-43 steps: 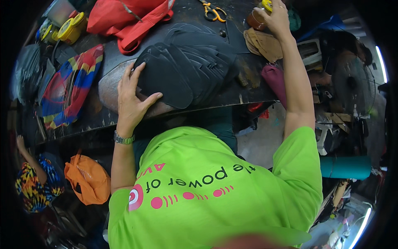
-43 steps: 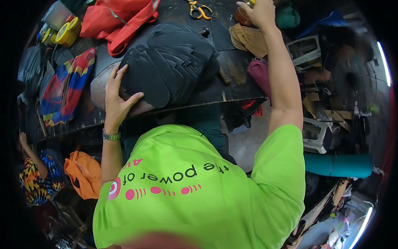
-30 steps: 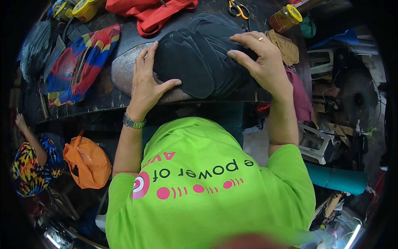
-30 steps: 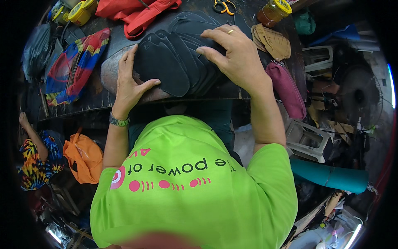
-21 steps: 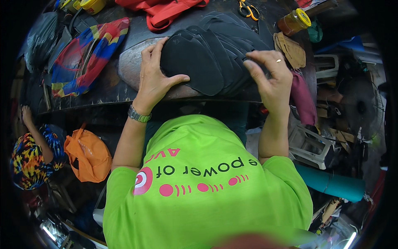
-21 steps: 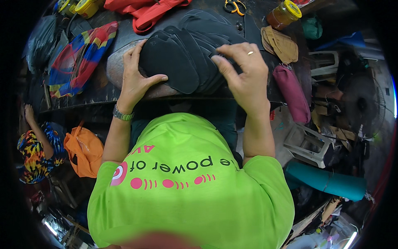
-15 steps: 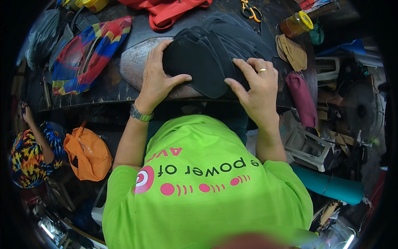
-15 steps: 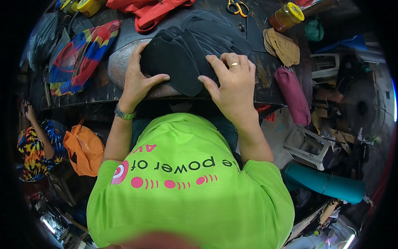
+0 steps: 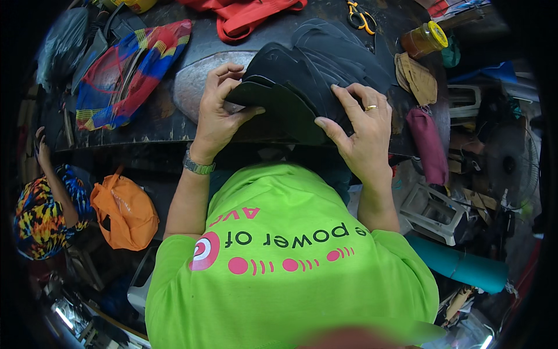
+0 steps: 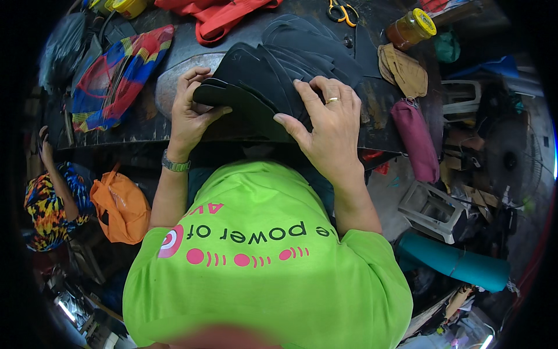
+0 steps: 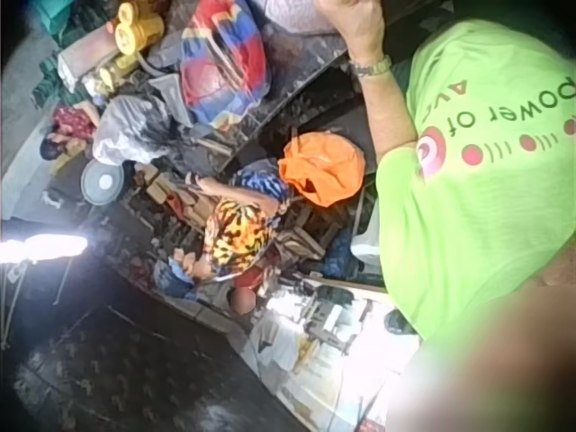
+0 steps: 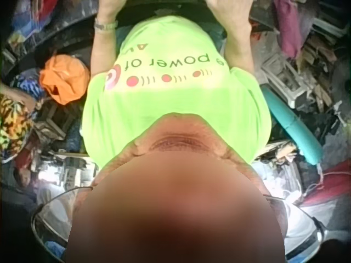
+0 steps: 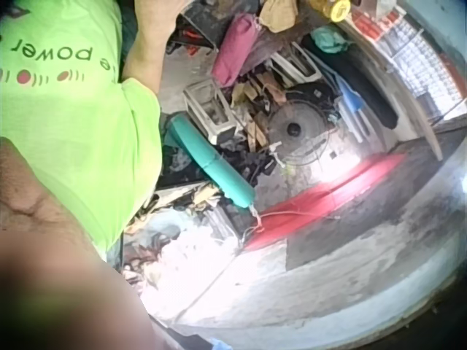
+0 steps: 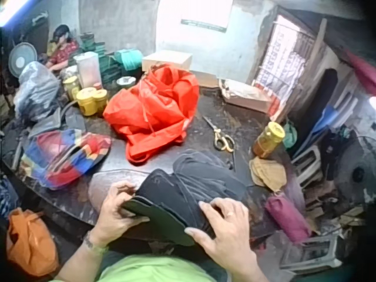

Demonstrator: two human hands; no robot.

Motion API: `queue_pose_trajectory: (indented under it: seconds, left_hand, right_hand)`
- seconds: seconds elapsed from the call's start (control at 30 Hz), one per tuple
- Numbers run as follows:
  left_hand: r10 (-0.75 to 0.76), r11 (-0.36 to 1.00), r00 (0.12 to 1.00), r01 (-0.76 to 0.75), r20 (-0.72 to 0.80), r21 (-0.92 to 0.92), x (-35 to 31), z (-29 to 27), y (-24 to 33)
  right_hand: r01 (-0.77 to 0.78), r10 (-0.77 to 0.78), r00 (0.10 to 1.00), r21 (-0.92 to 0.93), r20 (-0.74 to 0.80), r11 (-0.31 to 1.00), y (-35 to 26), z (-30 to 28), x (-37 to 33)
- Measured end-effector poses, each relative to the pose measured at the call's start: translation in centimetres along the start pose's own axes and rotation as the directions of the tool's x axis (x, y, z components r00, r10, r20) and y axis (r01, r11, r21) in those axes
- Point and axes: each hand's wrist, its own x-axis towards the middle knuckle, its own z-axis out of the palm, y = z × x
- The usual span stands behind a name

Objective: The person gathers black rubber pieces on a workbench, aligns them into a neat stack, and ties the bundle with a thin strip. They then place the bundle aside and retrieve more pieces from a red cloth bag, repeating the stacking process.

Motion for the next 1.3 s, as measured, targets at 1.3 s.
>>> queue_pose_trajectory:
  seconds: [1.3]
  left_hand:
    - [-0.116, 0.976, 0.991, 0.126, 0.065, -0.178, -0.4, 0.2, -0.1]
  right_hand:
    - [-0.03, 0.03, 0.996, -0.009, 0.08, 1.0, -1.4, 3.0, 1.0]
